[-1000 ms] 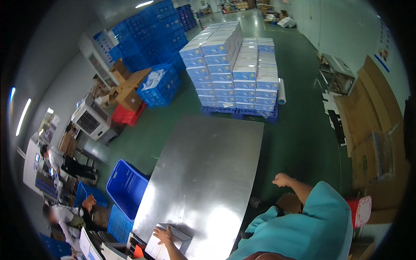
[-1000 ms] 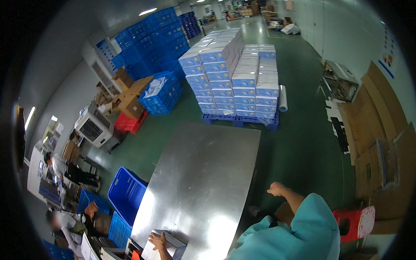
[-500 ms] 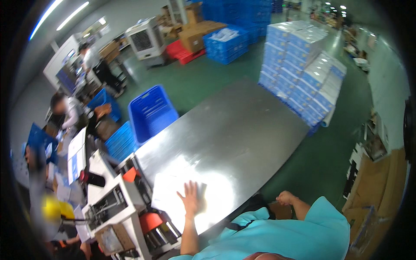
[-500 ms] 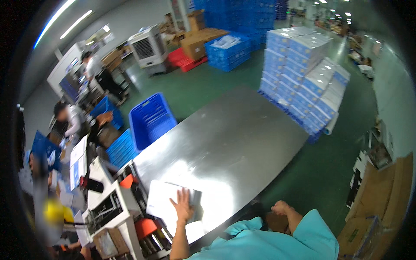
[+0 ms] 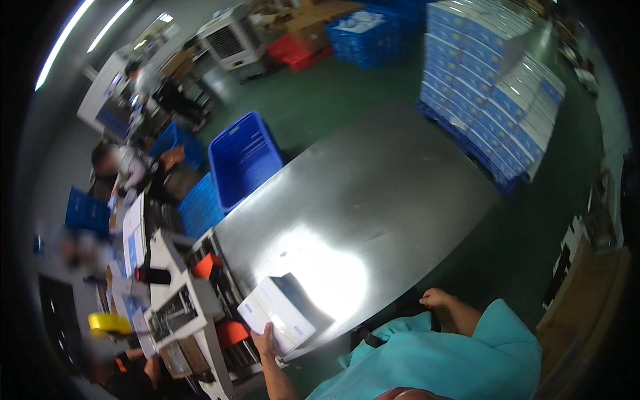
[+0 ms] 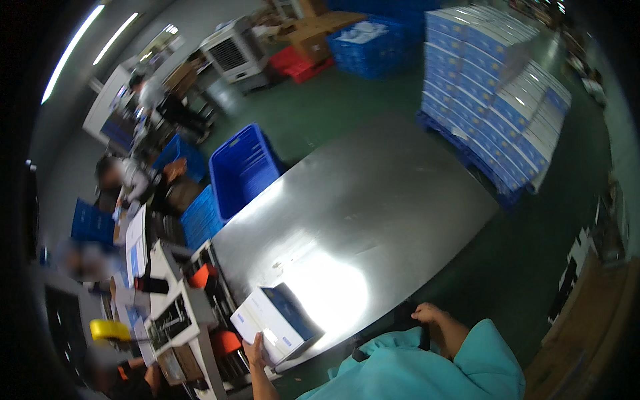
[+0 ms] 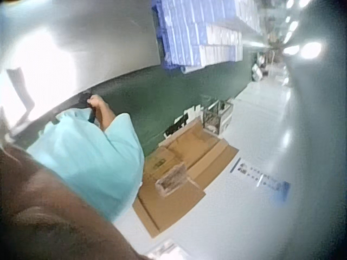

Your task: The person picks up white boxes from a metal table and stacks them onto a blue pallet, arranging them in neat rows and layers.

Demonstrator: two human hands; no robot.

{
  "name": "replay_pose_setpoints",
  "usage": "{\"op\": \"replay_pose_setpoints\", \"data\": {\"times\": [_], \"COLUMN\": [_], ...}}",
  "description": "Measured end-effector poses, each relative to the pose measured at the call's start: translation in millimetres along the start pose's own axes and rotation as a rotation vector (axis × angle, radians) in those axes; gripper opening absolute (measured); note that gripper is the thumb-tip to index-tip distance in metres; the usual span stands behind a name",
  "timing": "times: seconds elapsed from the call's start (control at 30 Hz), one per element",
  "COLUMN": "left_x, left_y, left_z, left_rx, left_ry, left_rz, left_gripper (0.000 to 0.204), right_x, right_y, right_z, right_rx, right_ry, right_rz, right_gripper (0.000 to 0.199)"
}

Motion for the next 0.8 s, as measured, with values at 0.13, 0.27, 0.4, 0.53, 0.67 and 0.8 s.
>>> {"op": "replay_pose_setpoints", "data": {"times": [0.13, 0.27, 0.4, 0.53, 0.67, 0.8], "left_x": [43.3, 179.7, 343.1, 462.6, 501.9, 434.9], "left_y": [13.1, 52.0, 69.9, 69.2, 85.7, 120.7], "left_z": [-24.6, -38.4, -34.8, -14.2, 35.0, 77.8], "left_rx": [0.129, 0.157, 0.163, 0.151, 0.294, 0.387], "left_ry": [-0.107, -0.337, -0.435, -0.562, -0.898, -1.109], "left_rz": [-0.046, -0.051, -0.176, -0.373, -0.588, -0.542], "left_gripper": [0.061, 0.053, 0.056, 0.074, 0.072, 0.062], "right_x": [-49.7, -100.4, -142.0, -210.7, -256.0, -268.9], "right_y": [56.8, 110.5, 103.8, -10.2, -105.7, -162.4], "right_z": [10.4, 45.8, 61.2, 99.8, 107.1, 80.7], "right_rx": [-0.033, 0.123, -0.071, -0.321, -0.492, -0.471], "right_ry": [0.205, 0.448, 0.715, 0.872, 0.966, 0.955], "right_rz": [-0.602, -0.359, -0.317, -0.277, -0.108, 0.02], "right_gripper": [0.027, 0.025, 0.024, 0.02, 0.045, 0.062]}}
Point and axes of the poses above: each hand's wrist, its own z-axis away from the middle knuckle, its own x-axis out of the palm, y = z × x, the point moved 4 cm from there along -z, towards the middle knuckle, and after that the axes turned 8 degrees about -y, right-handed, at the moved point
